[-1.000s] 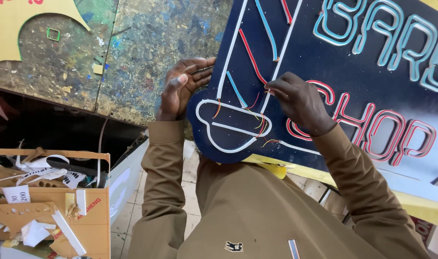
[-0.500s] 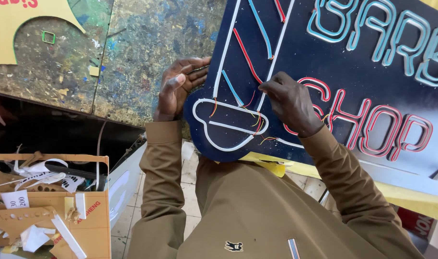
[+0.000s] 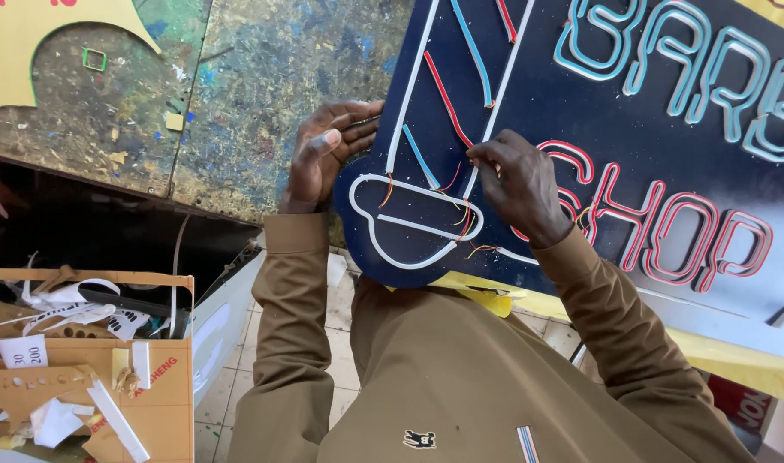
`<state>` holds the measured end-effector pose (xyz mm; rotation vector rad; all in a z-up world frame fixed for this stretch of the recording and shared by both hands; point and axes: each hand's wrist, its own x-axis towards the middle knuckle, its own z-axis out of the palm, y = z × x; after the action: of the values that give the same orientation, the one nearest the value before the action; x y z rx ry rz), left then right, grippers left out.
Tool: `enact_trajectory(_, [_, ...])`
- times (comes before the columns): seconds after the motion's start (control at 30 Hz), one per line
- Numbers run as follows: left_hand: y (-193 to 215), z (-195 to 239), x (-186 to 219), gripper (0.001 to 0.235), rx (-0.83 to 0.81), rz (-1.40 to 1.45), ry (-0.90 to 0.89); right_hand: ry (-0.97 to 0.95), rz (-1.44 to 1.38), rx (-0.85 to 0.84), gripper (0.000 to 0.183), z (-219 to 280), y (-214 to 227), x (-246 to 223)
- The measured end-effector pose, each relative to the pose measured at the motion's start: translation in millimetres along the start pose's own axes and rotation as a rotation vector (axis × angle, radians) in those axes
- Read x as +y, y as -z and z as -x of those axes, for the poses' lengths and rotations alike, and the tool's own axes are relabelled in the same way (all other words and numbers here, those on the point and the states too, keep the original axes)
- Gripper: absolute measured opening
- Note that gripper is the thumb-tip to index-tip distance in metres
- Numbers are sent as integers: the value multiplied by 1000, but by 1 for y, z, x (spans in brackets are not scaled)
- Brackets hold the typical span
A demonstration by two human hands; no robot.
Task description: Assembling a neon sign by pressing flexible LED tubing into a pre-cut channel on a backing board
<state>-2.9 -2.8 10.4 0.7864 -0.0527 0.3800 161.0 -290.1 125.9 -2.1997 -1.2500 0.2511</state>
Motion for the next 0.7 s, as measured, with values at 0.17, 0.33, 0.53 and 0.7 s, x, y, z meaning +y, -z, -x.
enact_trajectory(0.17, [-2,0,3,67,5,-1,5,-20,59,-22,14,-2,-1,-5])
enact_trajectory(0.33, [-4,-1,6,66,4,-21,12,-40,50,-64,17,-5,-4,0])
enact_trajectory(0.53, [-6,1,7,66,2,-38,4,-17,98,-96,15,-5,-1,-7])
enact_trajectory(0.7, [-6,1,9,66,5,-68,17,-20,202,-107,16,-3,-3,-22])
